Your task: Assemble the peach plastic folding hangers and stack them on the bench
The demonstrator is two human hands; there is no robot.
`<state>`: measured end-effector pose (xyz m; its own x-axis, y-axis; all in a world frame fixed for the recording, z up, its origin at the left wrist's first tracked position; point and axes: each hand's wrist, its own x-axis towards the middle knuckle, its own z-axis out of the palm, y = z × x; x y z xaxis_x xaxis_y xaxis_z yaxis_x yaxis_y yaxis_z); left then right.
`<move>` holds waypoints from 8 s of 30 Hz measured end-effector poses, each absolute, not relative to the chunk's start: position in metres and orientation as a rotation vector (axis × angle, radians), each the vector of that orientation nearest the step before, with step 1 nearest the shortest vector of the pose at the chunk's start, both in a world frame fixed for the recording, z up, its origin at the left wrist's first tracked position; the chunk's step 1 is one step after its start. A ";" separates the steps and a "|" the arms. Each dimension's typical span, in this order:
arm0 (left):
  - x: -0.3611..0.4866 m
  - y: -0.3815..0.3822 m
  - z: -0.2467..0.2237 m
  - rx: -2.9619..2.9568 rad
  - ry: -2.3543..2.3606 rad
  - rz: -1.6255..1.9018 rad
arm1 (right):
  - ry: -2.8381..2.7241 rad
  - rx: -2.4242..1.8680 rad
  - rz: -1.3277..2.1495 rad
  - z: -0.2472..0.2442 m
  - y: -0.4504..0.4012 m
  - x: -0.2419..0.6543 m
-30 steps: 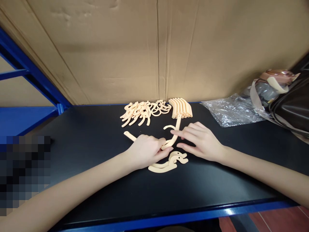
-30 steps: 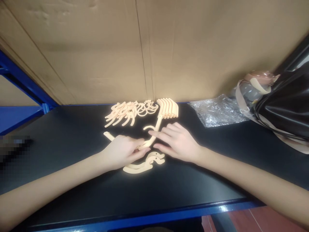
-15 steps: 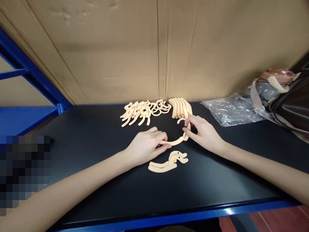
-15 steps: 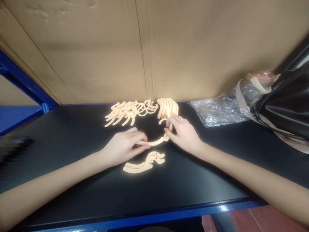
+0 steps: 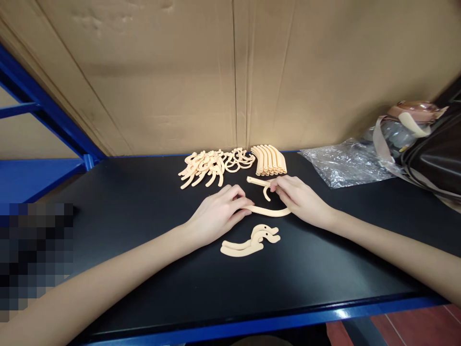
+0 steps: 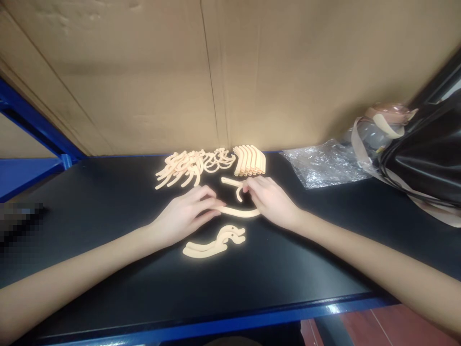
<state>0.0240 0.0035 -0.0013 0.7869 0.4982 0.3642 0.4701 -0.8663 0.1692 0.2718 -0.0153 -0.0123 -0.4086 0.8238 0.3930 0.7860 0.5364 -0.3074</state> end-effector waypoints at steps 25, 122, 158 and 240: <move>0.024 0.004 -0.001 2.821 0.787 0.573 | -2.134 -1.316 0.331 -0.017 -0.013 0.275; 0.026 -0.019 0.006 3.136 0.776 0.583 | -2.482 -0.723 -0.444 0.000 -0.046 0.260; 0.025 0.001 0.011 2.741 1.251 0.352 | -2.246 -1.056 0.839 -0.011 -0.021 0.279; 0.026 -0.004 0.010 2.870 1.012 0.291 | -2.468 -1.005 0.289 -0.003 -0.029 0.268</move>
<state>0.0264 -0.0041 0.0101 0.7631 0.6285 0.1505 0.6124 -0.7777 0.1420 0.2682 -0.0286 -0.0029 -0.6292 0.7022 0.3332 0.6062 0.7116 -0.3551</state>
